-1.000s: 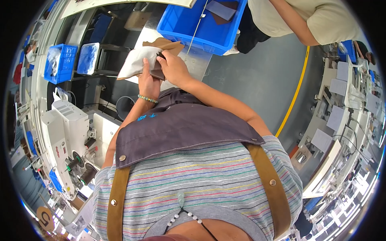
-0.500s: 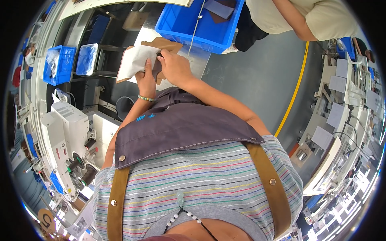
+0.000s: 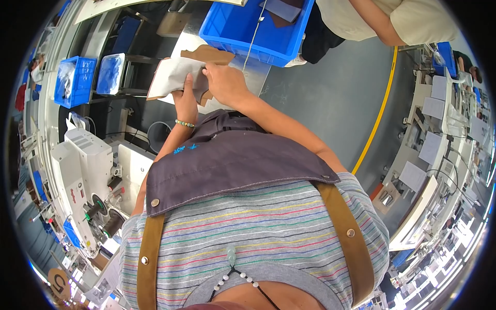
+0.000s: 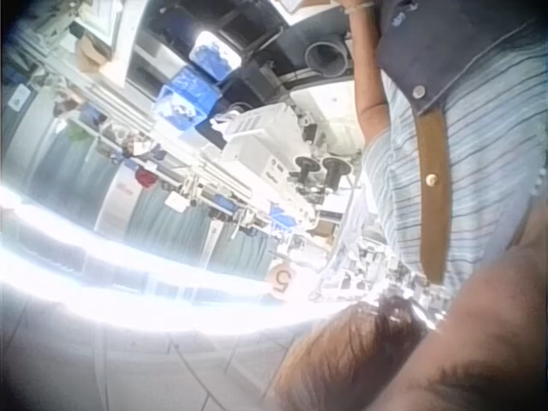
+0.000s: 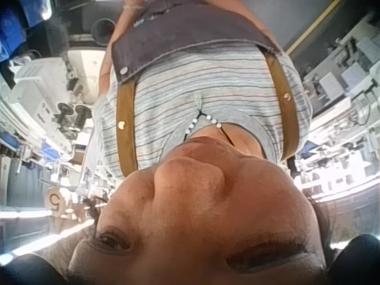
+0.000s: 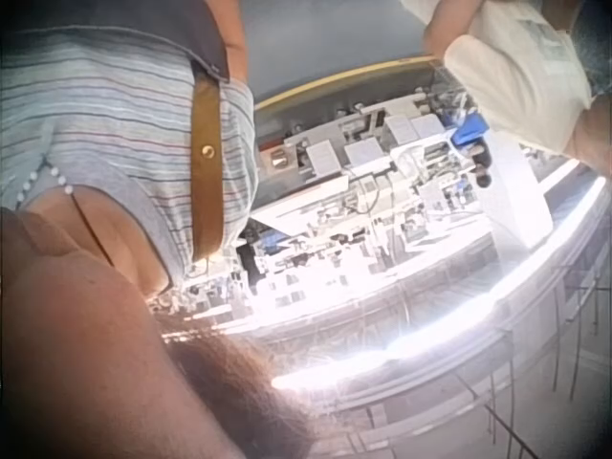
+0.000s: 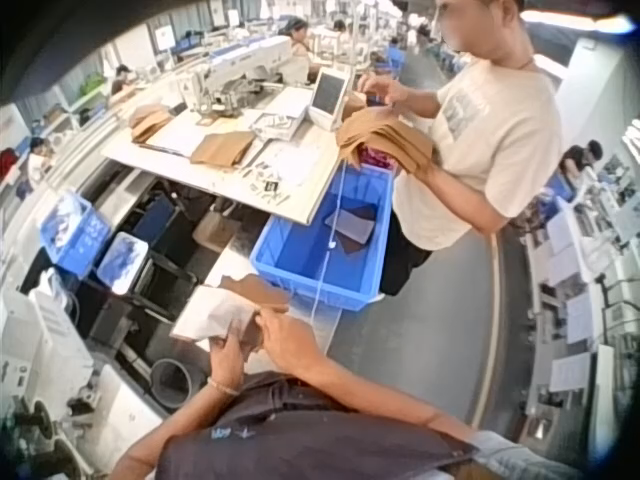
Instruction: Assembling components of a leather item by applying labels and protective layers to leather panels.
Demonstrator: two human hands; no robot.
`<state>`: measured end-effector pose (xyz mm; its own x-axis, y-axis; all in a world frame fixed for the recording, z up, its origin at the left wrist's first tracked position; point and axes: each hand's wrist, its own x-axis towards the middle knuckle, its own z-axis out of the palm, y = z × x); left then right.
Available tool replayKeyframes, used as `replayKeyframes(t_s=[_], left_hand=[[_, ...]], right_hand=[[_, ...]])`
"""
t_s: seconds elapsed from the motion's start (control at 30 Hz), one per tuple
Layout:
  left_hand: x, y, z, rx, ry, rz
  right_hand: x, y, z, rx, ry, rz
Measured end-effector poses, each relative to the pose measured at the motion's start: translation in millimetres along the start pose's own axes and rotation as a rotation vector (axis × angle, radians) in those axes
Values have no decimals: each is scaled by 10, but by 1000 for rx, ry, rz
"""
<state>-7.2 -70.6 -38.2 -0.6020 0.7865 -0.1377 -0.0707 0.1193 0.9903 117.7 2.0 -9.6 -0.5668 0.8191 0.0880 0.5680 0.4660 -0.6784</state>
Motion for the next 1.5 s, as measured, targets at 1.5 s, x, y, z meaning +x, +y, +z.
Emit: replayKeyframes(t_s=[1.5], left_hand=[[-141, 160, 111, -80, 57, -10]], right_hand=[[-97, -94, 135, -15, -107, 19]])
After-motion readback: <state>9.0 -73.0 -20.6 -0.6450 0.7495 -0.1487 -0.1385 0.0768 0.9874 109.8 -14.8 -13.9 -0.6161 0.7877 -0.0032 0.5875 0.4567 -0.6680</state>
